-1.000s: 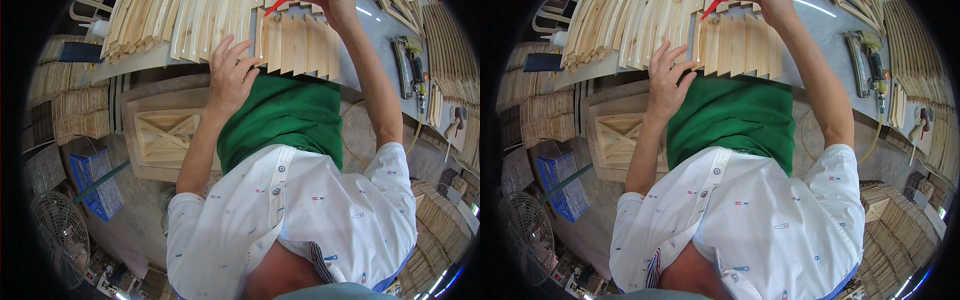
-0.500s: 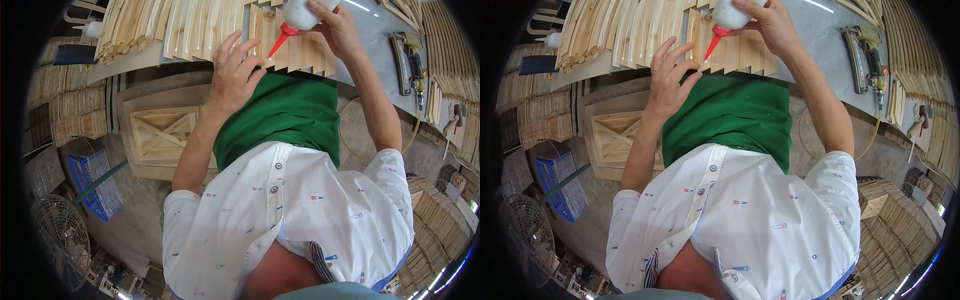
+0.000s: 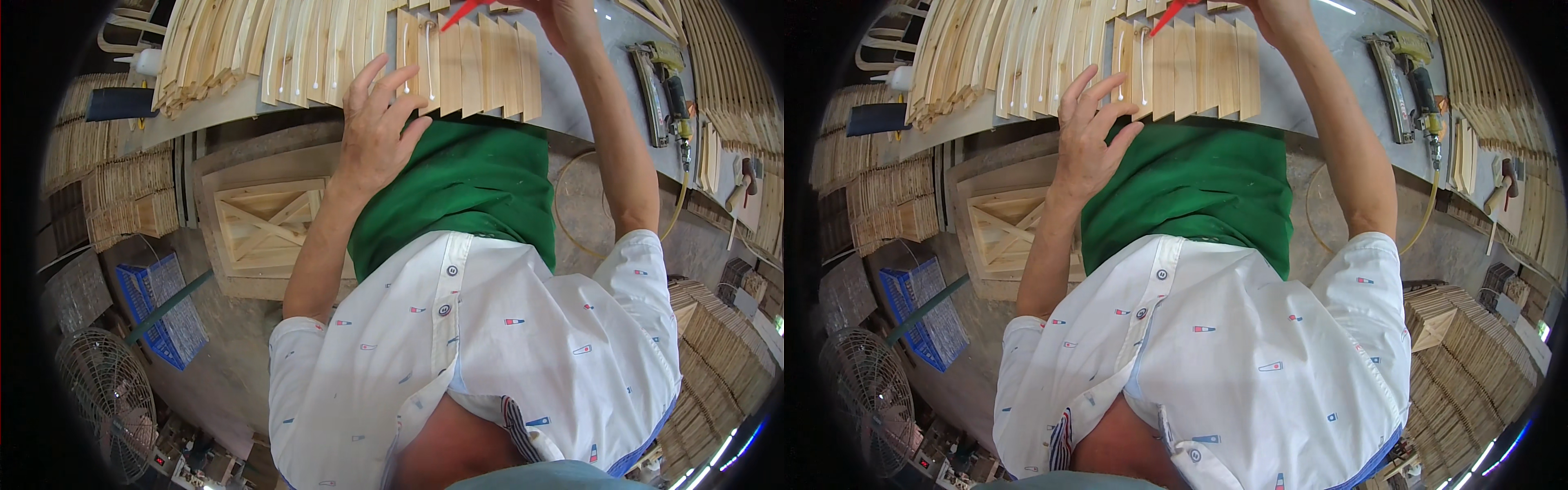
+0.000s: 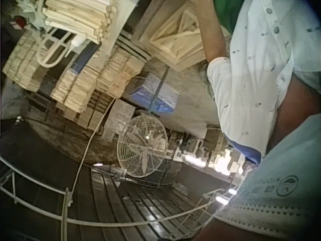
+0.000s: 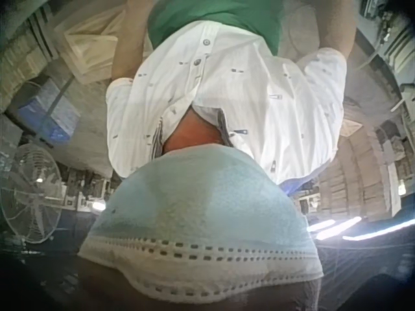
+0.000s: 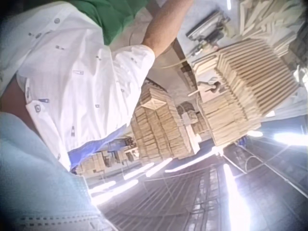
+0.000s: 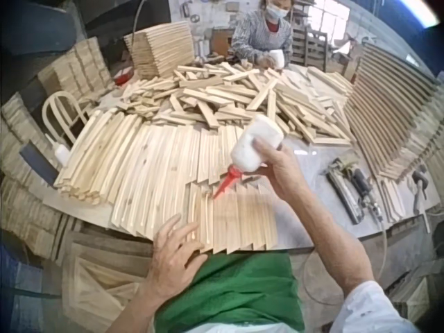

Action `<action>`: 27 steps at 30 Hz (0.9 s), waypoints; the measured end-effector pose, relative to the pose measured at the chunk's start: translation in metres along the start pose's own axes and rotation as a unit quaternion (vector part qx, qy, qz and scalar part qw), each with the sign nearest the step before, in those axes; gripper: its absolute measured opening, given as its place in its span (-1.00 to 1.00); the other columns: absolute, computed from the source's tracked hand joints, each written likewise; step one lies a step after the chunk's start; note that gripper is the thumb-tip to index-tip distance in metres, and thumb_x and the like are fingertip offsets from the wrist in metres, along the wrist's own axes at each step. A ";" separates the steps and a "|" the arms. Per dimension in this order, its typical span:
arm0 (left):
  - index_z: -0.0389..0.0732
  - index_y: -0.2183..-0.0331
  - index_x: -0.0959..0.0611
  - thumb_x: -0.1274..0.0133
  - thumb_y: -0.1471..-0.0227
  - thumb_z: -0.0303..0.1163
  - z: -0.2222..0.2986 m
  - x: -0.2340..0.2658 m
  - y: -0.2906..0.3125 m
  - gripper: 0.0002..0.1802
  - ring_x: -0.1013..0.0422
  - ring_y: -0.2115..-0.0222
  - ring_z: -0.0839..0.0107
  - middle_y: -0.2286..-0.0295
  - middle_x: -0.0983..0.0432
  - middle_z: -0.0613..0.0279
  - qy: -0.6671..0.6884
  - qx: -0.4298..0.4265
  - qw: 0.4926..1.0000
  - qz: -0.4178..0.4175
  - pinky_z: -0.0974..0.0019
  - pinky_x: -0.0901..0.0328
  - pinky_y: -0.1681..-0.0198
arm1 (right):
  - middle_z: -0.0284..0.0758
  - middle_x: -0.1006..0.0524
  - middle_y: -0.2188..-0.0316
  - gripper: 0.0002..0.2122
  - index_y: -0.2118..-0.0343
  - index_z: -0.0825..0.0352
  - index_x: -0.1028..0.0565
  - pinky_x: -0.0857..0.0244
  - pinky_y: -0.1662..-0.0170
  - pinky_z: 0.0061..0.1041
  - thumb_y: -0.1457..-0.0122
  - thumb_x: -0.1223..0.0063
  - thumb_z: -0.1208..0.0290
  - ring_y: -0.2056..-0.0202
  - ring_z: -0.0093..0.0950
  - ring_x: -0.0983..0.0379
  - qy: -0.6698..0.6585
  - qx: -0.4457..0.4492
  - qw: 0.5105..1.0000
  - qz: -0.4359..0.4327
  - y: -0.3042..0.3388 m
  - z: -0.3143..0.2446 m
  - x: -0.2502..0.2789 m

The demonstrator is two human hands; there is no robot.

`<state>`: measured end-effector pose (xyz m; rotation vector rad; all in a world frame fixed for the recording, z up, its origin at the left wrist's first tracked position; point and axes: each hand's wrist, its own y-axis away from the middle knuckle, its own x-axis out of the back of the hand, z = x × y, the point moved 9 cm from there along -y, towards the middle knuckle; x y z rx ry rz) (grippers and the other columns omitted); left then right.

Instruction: Assembling and gluing wooden frames in a woodworking workshop.

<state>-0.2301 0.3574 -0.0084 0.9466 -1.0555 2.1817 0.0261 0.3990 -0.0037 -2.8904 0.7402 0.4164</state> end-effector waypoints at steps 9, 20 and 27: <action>-0.14 0.40 -0.65 -0.29 0.23 -0.49 0.008 -0.013 -0.009 -0.77 -0.11 -0.16 0.10 0.01 -0.41 0.26 0.012 -0.025 0.999 -0.018 0.14 -0.09 -0.15 | -0.27 -0.52 0.18 -0.63 0.03 0.37 -0.40 -0.47 0.17 -0.36 -0.16 -0.11 0.28 0.19 -0.41 -0.52 0.023 -0.087 0.992 -0.089 0.047 0.020 0.002; -0.13 0.42 -0.64 -0.27 0.18 -0.44 0.008 -0.015 -0.009 -0.83 -0.11 -0.17 0.09 0.02 -0.43 0.25 -0.001 -0.015 1.000 -0.020 0.14 -0.05 -0.16 | -0.26 -0.54 0.21 -0.63 0.03 0.37 -0.41 -0.50 0.27 -0.37 -0.17 -0.11 0.28 0.25 -0.42 -0.54 0.096 -0.058 0.991 -0.076 -0.007 0.012 -0.007; -0.13 0.41 -0.64 -0.29 0.20 -0.45 0.013 -0.015 -0.010 -0.80 -0.11 -0.17 0.09 0.01 -0.42 0.25 0.009 -0.016 1.000 -0.017 0.14 -0.06 -0.16 | -0.28 -0.54 0.21 -0.64 0.03 0.35 -0.41 -0.50 0.30 -0.37 -0.17 -0.10 0.28 0.26 -0.42 -0.55 0.023 -0.007 1.000 0.007 -0.008 -0.002 0.019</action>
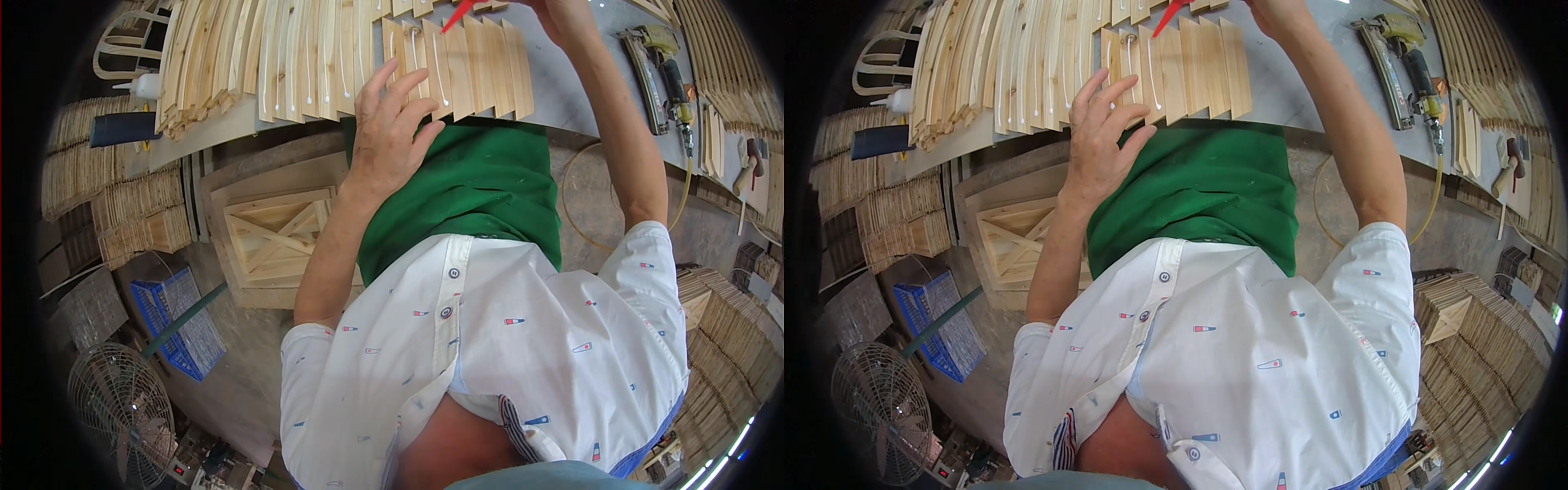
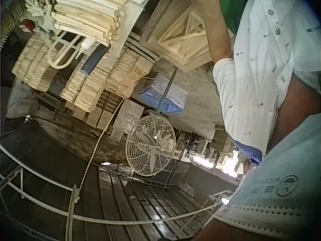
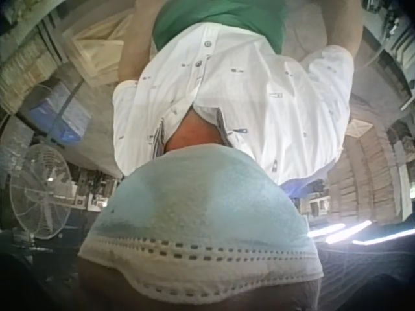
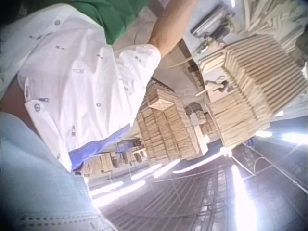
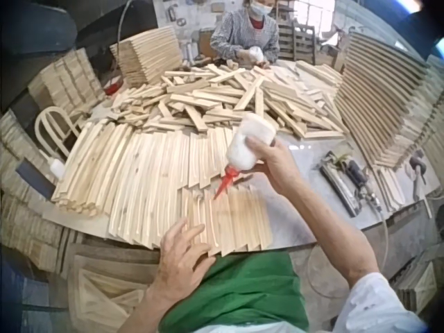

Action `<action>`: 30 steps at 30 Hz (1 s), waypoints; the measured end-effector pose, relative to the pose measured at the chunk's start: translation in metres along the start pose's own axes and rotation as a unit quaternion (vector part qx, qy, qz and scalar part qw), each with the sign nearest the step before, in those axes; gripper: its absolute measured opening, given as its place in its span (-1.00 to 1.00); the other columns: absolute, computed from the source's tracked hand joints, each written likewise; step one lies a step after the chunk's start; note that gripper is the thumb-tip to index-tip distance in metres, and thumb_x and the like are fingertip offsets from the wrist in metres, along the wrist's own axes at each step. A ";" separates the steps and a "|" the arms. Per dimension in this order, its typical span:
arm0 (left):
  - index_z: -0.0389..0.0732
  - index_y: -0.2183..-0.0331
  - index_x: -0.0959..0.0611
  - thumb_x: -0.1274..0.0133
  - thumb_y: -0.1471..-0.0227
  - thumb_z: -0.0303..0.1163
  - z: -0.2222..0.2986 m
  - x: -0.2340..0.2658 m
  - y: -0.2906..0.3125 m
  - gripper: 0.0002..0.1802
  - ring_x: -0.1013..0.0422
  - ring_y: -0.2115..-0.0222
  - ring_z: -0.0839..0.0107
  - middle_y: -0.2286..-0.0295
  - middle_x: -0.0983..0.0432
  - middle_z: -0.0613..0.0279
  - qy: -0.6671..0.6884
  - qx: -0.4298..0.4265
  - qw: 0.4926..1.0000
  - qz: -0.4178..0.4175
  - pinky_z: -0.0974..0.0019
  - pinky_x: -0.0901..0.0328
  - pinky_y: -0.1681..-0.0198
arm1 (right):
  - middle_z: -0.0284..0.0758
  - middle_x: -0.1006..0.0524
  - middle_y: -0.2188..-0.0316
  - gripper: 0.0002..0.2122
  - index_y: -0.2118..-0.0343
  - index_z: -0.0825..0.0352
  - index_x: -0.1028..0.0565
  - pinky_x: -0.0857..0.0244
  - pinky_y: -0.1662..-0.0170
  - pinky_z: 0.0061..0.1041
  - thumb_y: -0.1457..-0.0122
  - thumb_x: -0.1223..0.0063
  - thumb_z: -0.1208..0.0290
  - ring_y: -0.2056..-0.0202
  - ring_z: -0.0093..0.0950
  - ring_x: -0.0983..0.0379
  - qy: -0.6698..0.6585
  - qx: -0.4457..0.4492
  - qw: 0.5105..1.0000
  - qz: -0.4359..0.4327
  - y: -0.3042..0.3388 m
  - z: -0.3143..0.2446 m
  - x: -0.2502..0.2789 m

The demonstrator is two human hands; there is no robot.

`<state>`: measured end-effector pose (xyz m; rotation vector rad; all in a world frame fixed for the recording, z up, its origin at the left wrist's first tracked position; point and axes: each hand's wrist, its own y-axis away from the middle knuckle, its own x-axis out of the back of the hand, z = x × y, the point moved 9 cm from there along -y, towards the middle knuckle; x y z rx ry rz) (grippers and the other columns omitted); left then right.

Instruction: Assembling and gluing wooden frames in a woodworking workshop.

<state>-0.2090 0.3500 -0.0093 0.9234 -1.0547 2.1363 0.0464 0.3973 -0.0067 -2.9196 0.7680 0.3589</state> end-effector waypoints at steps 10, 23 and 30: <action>-0.15 0.40 -0.65 -0.29 0.22 -0.46 0.013 -0.011 -0.009 -0.79 -0.10 -0.16 0.08 0.01 -0.42 0.23 0.013 -0.043 0.999 -0.017 0.13 -0.06 -0.16 | -0.30 -0.55 0.22 -0.61 0.03 0.35 -0.42 -0.48 0.26 -0.41 -0.15 -0.12 0.24 0.24 -0.43 -0.54 0.010 -0.089 0.993 -0.080 0.053 0.020 0.003; -0.16 0.42 -0.64 -0.28 0.20 -0.47 0.017 -0.013 -0.012 -0.81 -0.10 -0.17 0.07 0.01 -0.41 0.21 0.005 -0.036 0.999 -0.027 0.11 -0.05 -0.16 | -0.30 -0.56 0.23 -0.64 0.04 0.34 -0.43 -0.49 0.29 -0.42 -0.17 -0.10 0.25 0.28 -0.44 -0.55 0.017 0.013 1.000 -0.014 -0.008 0.001 0.014; -0.14 0.37 -0.66 -0.28 0.20 -0.46 0.022 -0.013 -0.017 -0.78 -0.11 -0.16 0.07 0.00 -0.41 0.23 0.018 -0.047 0.999 -0.013 0.11 -0.05 -0.16 | -0.31 -0.55 0.23 -0.64 0.03 0.32 -0.42 -0.48 0.28 -0.40 -0.17 -0.11 0.24 0.27 -0.45 -0.55 0.001 -0.008 1.000 0.015 0.034 -0.019 0.032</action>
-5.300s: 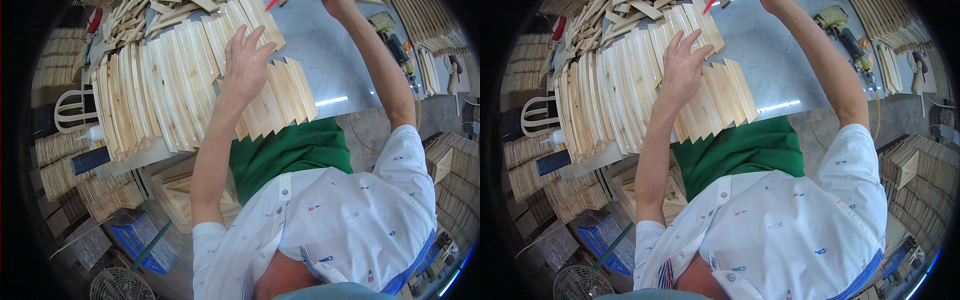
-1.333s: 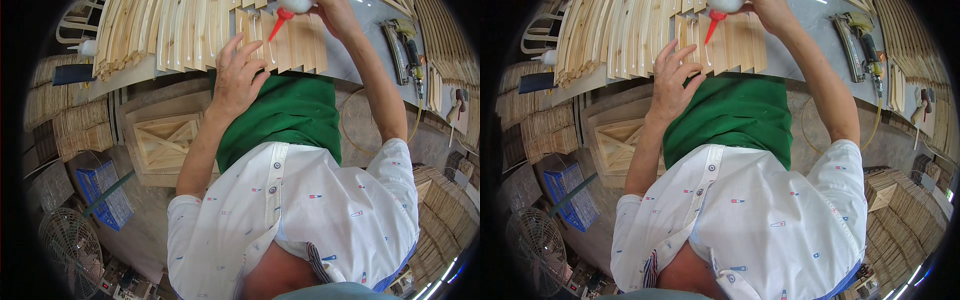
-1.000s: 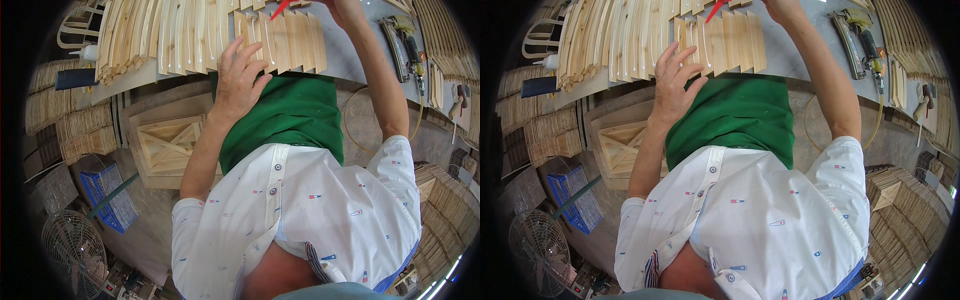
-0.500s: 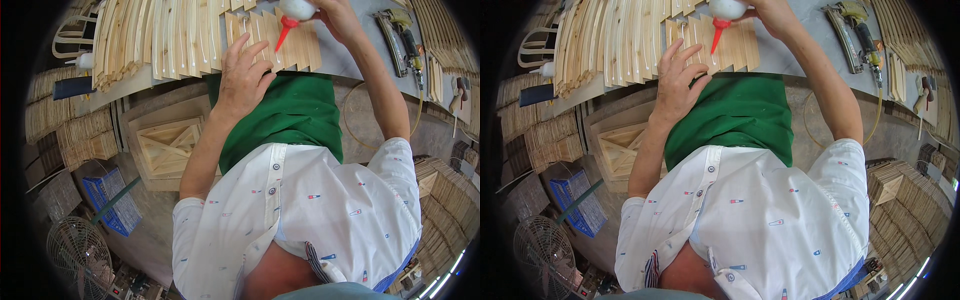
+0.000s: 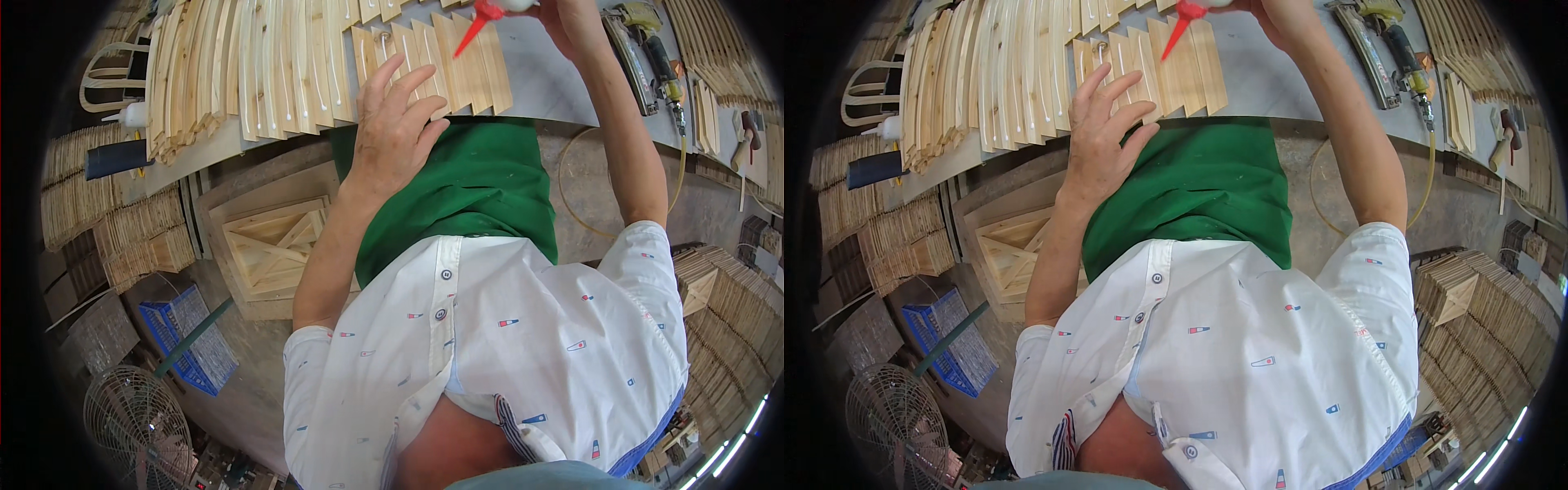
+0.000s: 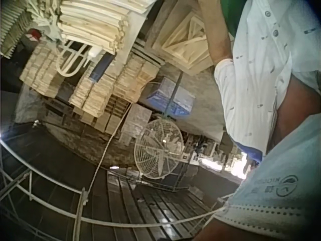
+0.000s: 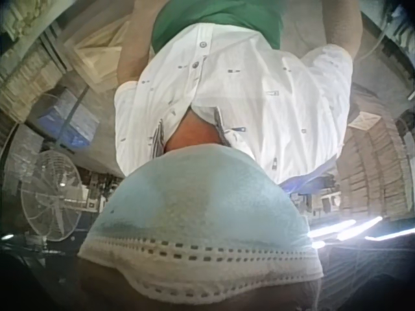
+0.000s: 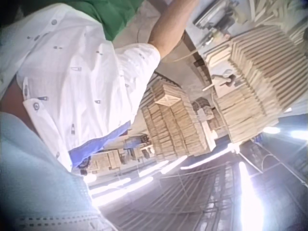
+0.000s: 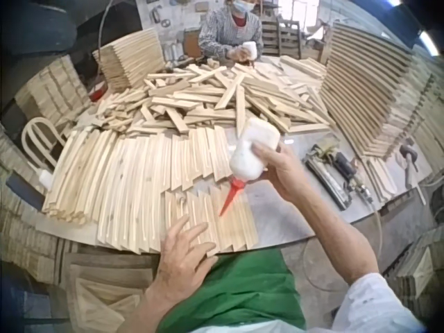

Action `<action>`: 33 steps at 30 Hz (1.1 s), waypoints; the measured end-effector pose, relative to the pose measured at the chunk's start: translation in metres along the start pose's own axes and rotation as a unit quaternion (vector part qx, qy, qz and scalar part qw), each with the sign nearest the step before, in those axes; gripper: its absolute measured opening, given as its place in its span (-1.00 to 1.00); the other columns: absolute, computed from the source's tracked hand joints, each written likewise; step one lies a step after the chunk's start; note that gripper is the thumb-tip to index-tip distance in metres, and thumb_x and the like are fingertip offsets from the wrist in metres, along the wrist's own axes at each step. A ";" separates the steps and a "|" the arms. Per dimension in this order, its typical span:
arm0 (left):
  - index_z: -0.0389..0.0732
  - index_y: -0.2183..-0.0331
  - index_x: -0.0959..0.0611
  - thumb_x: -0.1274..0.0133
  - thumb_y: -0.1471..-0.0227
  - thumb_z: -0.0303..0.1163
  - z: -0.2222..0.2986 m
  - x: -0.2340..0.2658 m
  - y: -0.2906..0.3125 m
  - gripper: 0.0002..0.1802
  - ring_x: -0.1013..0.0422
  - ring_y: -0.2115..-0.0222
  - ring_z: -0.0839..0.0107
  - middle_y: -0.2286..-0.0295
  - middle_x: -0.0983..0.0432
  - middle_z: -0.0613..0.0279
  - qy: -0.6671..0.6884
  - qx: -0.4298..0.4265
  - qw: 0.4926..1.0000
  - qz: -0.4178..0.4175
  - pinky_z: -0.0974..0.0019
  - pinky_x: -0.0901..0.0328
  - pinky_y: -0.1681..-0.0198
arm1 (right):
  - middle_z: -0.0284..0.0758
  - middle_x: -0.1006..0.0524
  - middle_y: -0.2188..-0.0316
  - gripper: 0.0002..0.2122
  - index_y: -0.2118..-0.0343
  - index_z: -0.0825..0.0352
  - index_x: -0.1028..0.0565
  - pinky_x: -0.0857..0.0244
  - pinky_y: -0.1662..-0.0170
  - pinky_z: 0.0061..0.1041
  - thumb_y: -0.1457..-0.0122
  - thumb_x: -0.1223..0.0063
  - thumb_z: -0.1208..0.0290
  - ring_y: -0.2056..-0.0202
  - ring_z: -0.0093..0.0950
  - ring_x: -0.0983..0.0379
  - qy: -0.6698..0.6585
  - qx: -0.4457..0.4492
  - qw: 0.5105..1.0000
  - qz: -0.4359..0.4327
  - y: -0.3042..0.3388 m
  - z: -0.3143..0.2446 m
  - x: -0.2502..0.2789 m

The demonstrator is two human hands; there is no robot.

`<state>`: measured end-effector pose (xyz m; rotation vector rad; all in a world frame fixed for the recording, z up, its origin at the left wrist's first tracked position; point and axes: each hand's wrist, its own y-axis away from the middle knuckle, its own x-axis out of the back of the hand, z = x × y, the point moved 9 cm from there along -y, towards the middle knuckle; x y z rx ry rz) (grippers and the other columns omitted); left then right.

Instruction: Assembling and gluing wooden frames in a woodworking workshop.

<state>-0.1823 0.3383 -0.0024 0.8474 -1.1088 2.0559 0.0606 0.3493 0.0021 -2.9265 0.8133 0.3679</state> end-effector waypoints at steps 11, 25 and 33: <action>-0.19 0.44 -0.67 -0.28 0.22 -0.46 0.008 -0.013 -0.009 -0.83 -0.12 -0.14 0.07 0.05 -0.42 0.23 -0.014 -0.024 1.000 -0.014 0.08 -0.08 -0.13 | -0.33 -0.56 0.23 -0.63 0.03 0.31 -0.42 -0.46 0.27 -0.41 -0.16 -0.11 0.22 0.27 -0.47 -0.55 0.027 -0.068 0.995 -0.067 0.005 0.034 -0.006; -0.17 0.38 -0.67 -0.25 0.17 -0.47 0.016 -0.014 -0.011 -0.81 -0.12 -0.15 0.06 0.04 -0.43 0.24 0.011 -0.027 0.999 -0.013 0.07 -0.07 -0.15 | -0.31 -0.56 0.26 -0.64 0.05 0.36 -0.43 -0.48 0.30 -0.42 -0.17 -0.11 0.26 0.28 -0.47 -0.55 0.007 0.022 0.999 0.023 0.002 -0.012 0.013; -0.18 0.42 -0.68 -0.26 0.18 -0.47 0.024 -0.025 -0.015 -0.85 -0.14 -0.14 0.08 0.06 -0.44 0.25 0.020 -0.046 0.998 -0.024 0.08 -0.10 -0.14 | -0.31 -0.56 0.25 -0.65 0.06 0.39 -0.44 -0.45 0.25 -0.45 -0.17 -0.10 0.28 0.28 -0.48 -0.54 0.012 -0.046 0.998 -0.038 0.031 0.020 0.023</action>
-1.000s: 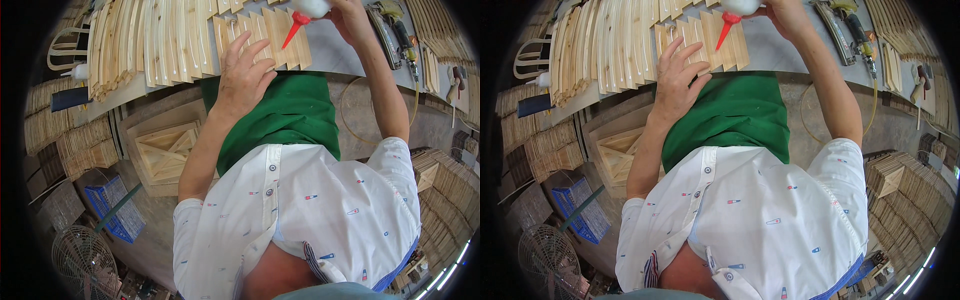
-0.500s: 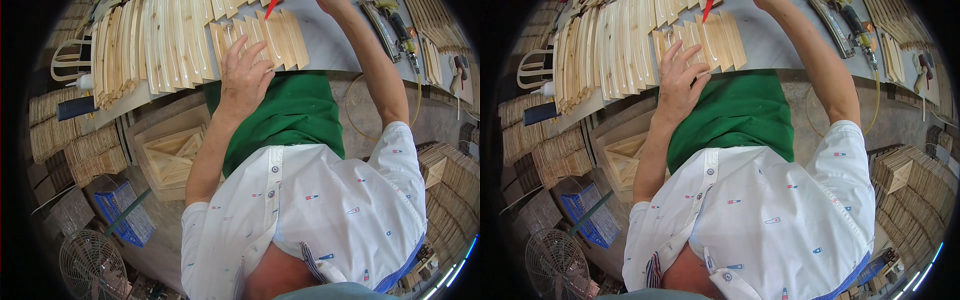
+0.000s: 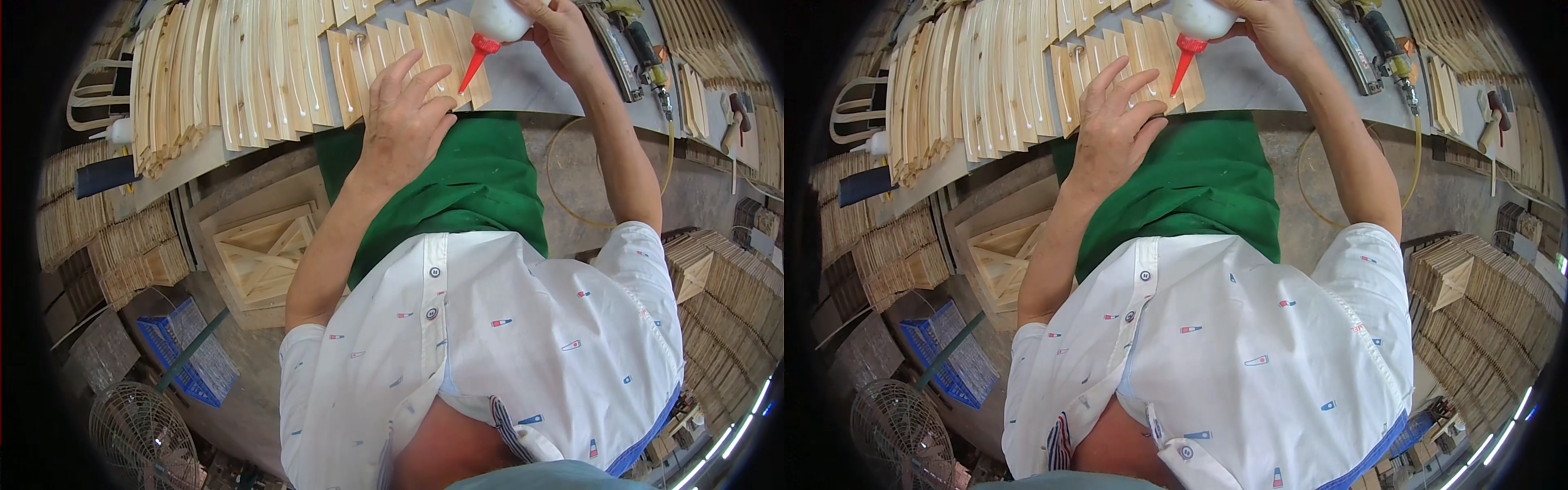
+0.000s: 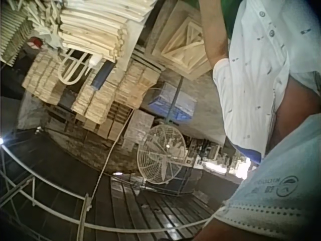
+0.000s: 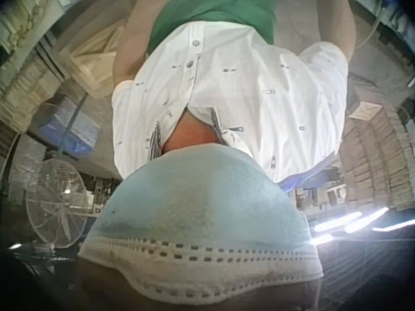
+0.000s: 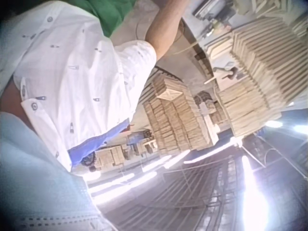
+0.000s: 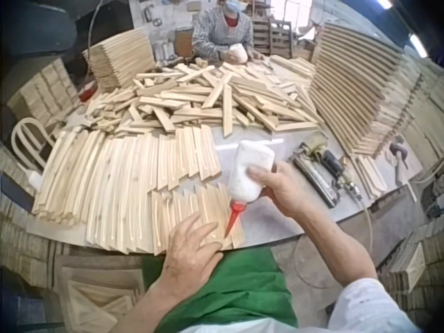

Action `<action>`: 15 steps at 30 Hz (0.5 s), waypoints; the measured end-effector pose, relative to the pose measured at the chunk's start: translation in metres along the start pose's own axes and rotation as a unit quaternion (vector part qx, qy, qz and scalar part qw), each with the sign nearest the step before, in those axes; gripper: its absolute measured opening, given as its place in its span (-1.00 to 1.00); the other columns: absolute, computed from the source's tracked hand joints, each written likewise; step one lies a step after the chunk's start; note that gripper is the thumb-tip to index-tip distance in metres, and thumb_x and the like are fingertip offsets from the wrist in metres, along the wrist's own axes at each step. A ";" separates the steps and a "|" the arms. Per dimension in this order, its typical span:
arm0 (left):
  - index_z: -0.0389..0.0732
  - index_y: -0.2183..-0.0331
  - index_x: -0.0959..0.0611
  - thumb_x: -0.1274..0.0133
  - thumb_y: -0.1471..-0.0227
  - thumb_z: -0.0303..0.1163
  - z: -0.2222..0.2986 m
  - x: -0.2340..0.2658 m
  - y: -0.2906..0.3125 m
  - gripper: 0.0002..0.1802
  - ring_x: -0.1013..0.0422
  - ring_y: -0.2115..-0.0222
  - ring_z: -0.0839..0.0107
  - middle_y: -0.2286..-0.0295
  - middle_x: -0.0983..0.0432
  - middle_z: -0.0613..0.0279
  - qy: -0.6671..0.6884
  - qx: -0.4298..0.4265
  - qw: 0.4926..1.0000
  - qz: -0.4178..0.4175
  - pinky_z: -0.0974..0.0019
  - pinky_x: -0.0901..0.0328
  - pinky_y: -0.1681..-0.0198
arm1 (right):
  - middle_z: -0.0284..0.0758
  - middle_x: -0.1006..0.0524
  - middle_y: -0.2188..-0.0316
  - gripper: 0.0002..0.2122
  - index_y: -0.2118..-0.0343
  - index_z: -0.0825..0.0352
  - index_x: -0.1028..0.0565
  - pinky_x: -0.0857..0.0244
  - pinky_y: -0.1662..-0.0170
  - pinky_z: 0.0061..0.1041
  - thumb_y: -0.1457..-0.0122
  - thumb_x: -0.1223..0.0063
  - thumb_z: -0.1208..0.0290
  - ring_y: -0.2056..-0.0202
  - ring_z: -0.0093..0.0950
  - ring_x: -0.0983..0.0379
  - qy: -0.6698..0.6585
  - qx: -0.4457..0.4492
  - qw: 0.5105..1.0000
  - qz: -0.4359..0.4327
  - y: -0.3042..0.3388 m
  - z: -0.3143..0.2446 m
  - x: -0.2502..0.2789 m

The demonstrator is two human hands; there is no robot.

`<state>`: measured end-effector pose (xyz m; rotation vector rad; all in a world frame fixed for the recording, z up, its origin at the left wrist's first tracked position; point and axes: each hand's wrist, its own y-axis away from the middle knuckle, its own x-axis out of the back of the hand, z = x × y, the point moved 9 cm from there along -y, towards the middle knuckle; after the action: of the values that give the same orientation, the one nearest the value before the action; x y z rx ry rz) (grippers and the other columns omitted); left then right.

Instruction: Assembling and gluing wooden frames in a woodworking workshop.

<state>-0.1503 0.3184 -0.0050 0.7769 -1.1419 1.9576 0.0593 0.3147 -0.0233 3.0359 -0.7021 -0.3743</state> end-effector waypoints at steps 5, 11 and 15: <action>-0.17 0.44 -0.68 -0.27 0.22 -0.46 -0.002 -0.002 0.000 -0.84 -0.14 -0.13 0.10 0.06 -0.44 0.28 -0.010 -0.005 1.000 0.005 0.07 -0.08 -0.14 | -0.32 -0.56 0.24 -0.66 0.06 0.38 -0.45 -0.45 0.26 -0.43 -0.18 -0.09 0.28 0.28 -0.49 -0.54 0.014 0.005 1.000 -0.020 -0.023 0.005 -0.001; -0.17 0.44 -0.68 -0.27 0.22 -0.47 0.002 -0.004 -0.002 -0.84 -0.14 -0.13 0.10 0.06 -0.43 0.27 -0.009 -0.017 1.000 0.013 0.06 -0.08 -0.14 | -0.32 -0.56 0.24 -0.66 0.07 0.36 -0.45 -0.46 0.30 -0.42 -0.18 -0.08 0.25 0.29 -0.49 -0.54 0.054 0.063 0.995 0.048 -0.059 -0.017 0.005; -0.16 0.40 -0.68 -0.25 0.16 -0.47 0.000 -0.003 -0.002 -0.85 -0.15 -0.13 0.07 0.04 -0.44 0.25 -0.006 -0.006 1.000 -0.002 0.09 -0.08 -0.14 | -0.32 -0.56 0.24 -0.66 0.07 0.35 -0.45 -0.47 0.33 -0.41 -0.18 -0.08 0.24 0.29 -0.47 -0.54 0.030 0.074 0.994 0.075 -0.058 -0.025 0.017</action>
<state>-0.1468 0.3185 -0.0068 0.7855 -1.1570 1.9438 0.1052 0.3585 -0.0062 3.0866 -0.9885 -0.2362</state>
